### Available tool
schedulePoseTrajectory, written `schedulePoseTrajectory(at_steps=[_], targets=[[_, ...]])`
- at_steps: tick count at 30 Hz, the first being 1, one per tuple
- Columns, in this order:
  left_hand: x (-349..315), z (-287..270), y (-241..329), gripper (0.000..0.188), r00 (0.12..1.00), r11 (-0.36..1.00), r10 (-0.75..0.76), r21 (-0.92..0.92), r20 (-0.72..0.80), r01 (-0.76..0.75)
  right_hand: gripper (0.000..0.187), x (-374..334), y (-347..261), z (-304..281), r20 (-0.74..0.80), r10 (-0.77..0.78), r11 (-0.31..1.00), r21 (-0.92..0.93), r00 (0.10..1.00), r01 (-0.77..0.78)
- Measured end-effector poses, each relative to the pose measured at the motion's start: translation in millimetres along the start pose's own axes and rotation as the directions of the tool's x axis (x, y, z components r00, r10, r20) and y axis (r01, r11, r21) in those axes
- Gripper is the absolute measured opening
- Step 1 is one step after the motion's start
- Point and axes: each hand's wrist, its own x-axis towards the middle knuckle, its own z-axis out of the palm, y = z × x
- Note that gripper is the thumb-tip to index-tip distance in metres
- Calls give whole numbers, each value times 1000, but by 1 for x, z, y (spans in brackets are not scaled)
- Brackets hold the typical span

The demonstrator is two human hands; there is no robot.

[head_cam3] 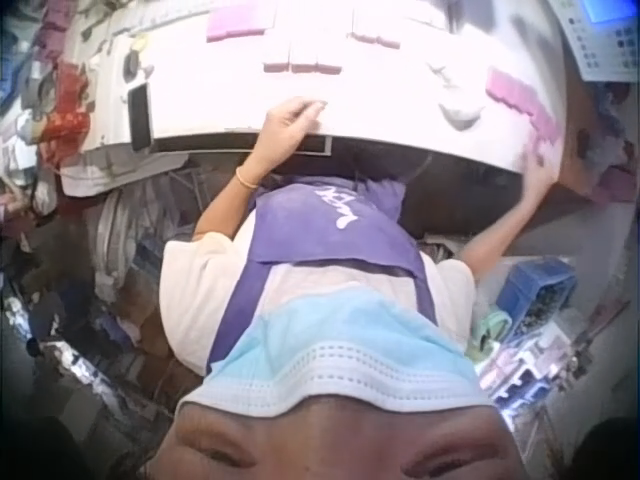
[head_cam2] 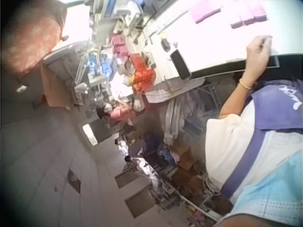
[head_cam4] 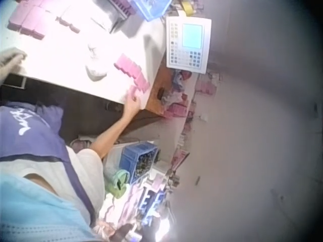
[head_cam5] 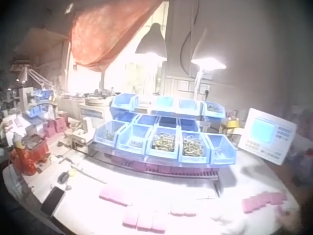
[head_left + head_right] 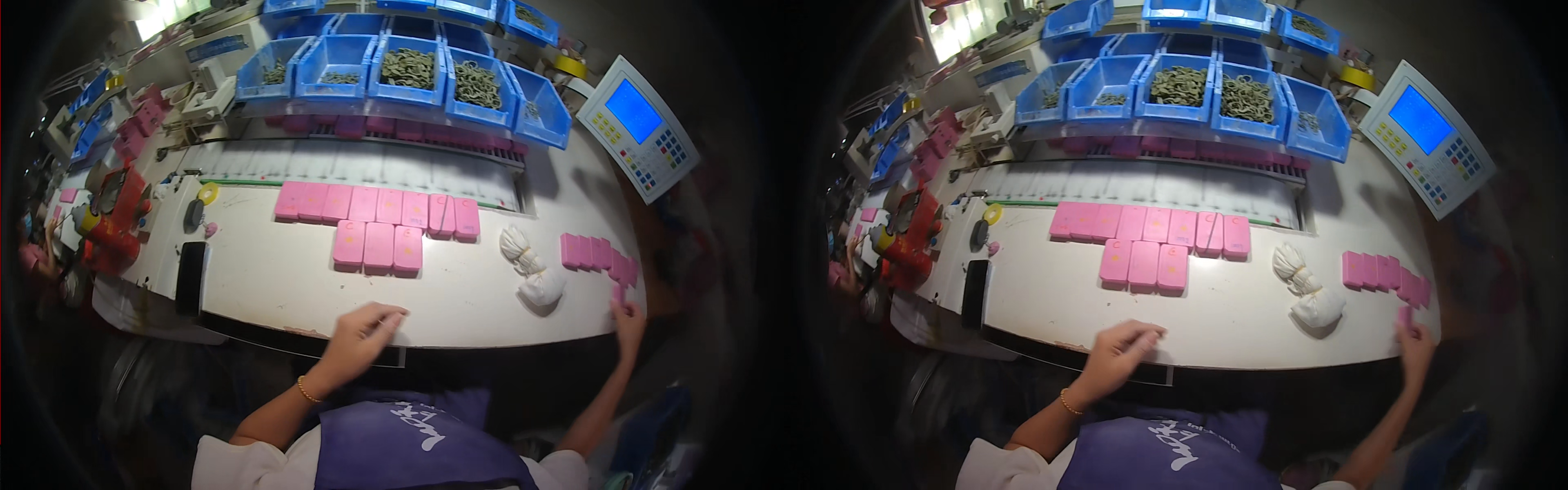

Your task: The worker is assembling small metal pins and components into pink plastic molds or housings at an industrial workbench.

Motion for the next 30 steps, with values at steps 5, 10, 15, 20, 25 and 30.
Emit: schedulePoseTrajectory(at_steps=[5, 10, 15, 20, 25, 30], targets=[[-1, 53, 11, 45, 946, 920, -36, -358, 323, 158, 38, -193, -197, 106, 104, -626, 764, 280, 773, 581], [16, 23, -2, 47, 941, 966, 113, -187, -320, -180, 59, -235, -252, 147, 187, -817, 526, 629, 546, 572], [66, -144, -43, 44, 681, 985, 175, 118, -711, -130, 27, -205, -233, 184, 305, -807, 566, 641, 505, 518], [121, -196, -55, 40, 660, 974, -2, 147, -751, 170, 22, -188, -231, 202, 325, -669, 629, 727, 668, 277], [137, -209, -94, 47, 691, 649, 344, 693, -635, 314, 23, -190, -242, 204, 327, -694, 637, 693, 641, 337], [130, -186, -81, 48, 736, 517, 227, 719, -638, 464, 53, -176, -246, 211, 243, -742, 612, 627, 625, 482]])
